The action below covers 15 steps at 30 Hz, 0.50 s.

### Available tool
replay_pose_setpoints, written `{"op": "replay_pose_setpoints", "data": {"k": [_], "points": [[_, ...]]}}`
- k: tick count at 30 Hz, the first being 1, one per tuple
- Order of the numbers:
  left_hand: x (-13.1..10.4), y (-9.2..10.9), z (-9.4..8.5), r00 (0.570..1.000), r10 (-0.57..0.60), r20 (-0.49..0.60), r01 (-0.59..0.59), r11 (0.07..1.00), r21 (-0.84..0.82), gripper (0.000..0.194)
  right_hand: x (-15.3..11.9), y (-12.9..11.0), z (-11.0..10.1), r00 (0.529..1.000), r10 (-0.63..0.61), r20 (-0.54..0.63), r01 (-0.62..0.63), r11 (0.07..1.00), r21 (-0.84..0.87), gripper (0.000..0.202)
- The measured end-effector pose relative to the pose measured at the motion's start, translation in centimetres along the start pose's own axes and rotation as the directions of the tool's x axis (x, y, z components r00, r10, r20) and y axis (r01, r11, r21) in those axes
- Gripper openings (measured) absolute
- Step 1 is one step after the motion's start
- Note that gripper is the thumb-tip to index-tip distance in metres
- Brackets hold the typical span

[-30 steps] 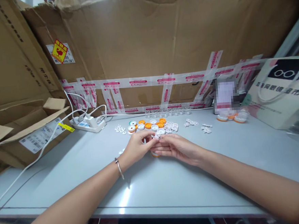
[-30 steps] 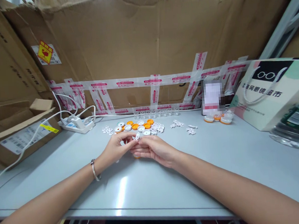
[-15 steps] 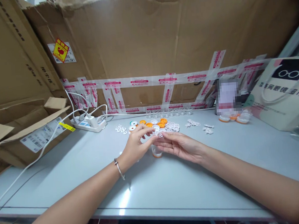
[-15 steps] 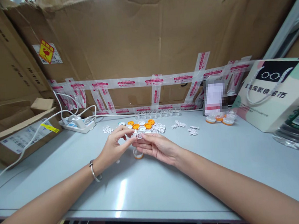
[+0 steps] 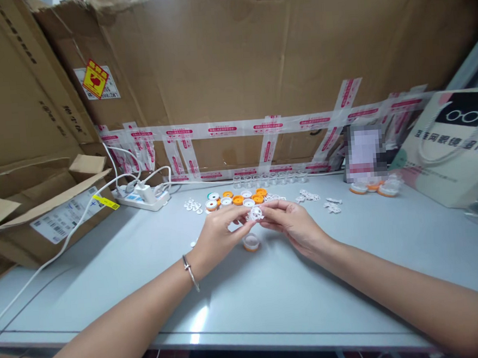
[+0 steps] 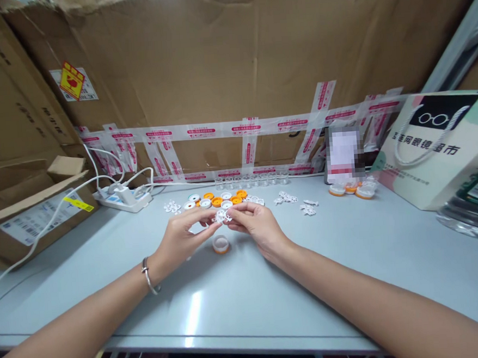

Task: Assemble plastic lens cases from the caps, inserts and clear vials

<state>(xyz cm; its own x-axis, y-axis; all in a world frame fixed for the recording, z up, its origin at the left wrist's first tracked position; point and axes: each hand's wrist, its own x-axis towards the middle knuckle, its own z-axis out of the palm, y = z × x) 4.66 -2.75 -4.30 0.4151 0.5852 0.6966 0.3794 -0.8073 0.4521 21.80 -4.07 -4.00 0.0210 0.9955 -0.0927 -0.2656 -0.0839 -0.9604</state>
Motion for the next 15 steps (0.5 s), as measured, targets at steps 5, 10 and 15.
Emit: {"op": "replay_pose_setpoints", "data": {"k": [5, 10, 15], "points": [[-0.1, 0.0, 0.32, 0.999, 0.04, 0.013, -0.04, 0.999, 0.03, 0.019, -0.34, 0.13, 0.49, 0.999, -0.033, 0.041, 0.031, 0.999, 0.031, 0.016], [0.08, -0.18, 0.03, 0.999, 0.038, -0.036, -0.036, 0.998, 0.049, 0.015, -0.53, -0.04, 0.38, 0.989, -0.023, 0.148, 0.01, 0.996, 0.093, 0.023], [0.23, -0.13, -0.19, 0.997, 0.049, -0.067, -0.045, 0.997, 0.062, 0.016, -0.79, -0.46, 0.22, 0.974, -0.047, 0.221, 0.02, 0.992, 0.123, 0.02]]}}
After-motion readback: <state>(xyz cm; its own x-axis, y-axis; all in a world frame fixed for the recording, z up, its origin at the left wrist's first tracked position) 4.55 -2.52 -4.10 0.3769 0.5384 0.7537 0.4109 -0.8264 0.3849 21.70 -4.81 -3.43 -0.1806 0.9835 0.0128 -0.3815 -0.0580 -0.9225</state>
